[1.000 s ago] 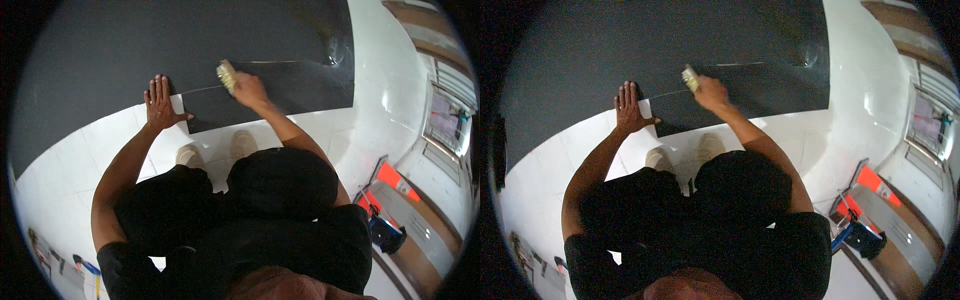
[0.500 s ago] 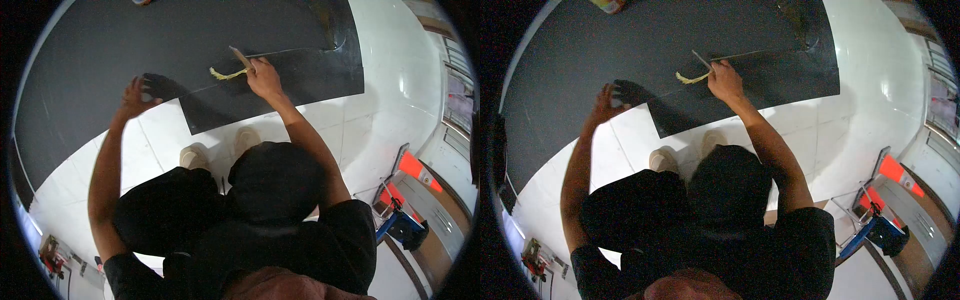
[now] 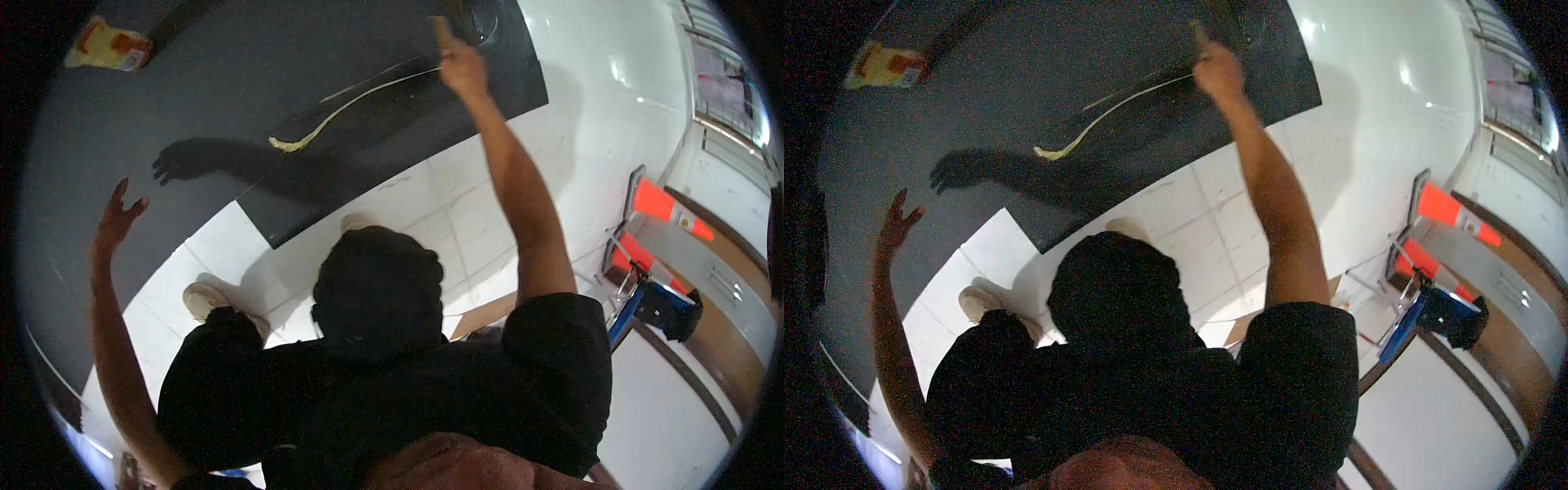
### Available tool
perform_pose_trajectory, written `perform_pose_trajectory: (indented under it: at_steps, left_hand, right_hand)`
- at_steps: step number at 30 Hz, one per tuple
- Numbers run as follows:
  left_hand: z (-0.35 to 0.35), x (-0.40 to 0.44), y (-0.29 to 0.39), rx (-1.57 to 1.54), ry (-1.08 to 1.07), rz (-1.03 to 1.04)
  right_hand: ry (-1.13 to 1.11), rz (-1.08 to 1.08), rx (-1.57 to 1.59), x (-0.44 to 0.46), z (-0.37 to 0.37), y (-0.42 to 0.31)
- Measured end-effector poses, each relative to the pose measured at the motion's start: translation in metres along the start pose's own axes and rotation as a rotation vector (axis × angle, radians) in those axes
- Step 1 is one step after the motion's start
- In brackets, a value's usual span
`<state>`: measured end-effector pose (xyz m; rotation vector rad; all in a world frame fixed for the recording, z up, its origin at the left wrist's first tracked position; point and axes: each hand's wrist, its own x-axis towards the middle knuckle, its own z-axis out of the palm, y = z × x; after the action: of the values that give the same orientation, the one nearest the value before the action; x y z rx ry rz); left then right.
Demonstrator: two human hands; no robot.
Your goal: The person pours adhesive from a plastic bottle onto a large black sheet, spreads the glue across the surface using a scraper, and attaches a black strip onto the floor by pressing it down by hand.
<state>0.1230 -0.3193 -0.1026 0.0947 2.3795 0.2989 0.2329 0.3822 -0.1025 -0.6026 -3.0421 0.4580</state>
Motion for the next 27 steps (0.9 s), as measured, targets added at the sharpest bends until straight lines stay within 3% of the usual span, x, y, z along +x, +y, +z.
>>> perform_pose_trajectory:
  at_steps: [2,5,8,10,11,14,16,17,22,27]
  left_hand:
    - [0.009,0.014,-0.030,-0.020,0.020,-0.058]
    - [0.003,0.051,-0.047,0.013,0.008,-0.071]
    - [0.004,0.094,-0.077,0.145,0.011,0.056]
    - [0.010,0.121,-0.109,0.553,0.072,0.164]
    - [0.005,0.122,-0.108,0.581,0.066,0.177]
    - [0.018,0.107,-0.086,0.508,-0.043,0.182]
    - [0.034,0.103,-0.083,0.404,0.108,0.174]
    - [0.029,0.093,-0.067,0.322,0.073,0.107]
    - [0.025,0.089,-0.069,0.280,0.080,0.160]
    - [0.026,0.086,-0.068,0.294,0.108,0.190]
  right_hand:
    - [-0.038,0.277,0.007,0.002,-0.013,0.027]
    - [0.016,0.310,-0.041,0.005,-0.004,0.087]
    - [-0.066,0.368,-0.078,-0.002,0.005,0.093]
    - [-0.072,0.347,-0.206,-0.013,0.013,0.071]
    - [-0.075,0.374,-0.191,-0.020,0.022,0.060]
    - [-0.096,0.234,-0.133,-0.049,0.041,0.017]
    - [-0.154,0.185,-0.071,-0.072,0.051,-0.026]
    - [-0.172,0.154,-0.054,-0.087,0.064,-0.043]
    - [-0.323,0.258,-0.107,-0.145,0.089,-0.169]
    - [-0.286,0.191,-0.051,-0.186,0.111,-0.239]
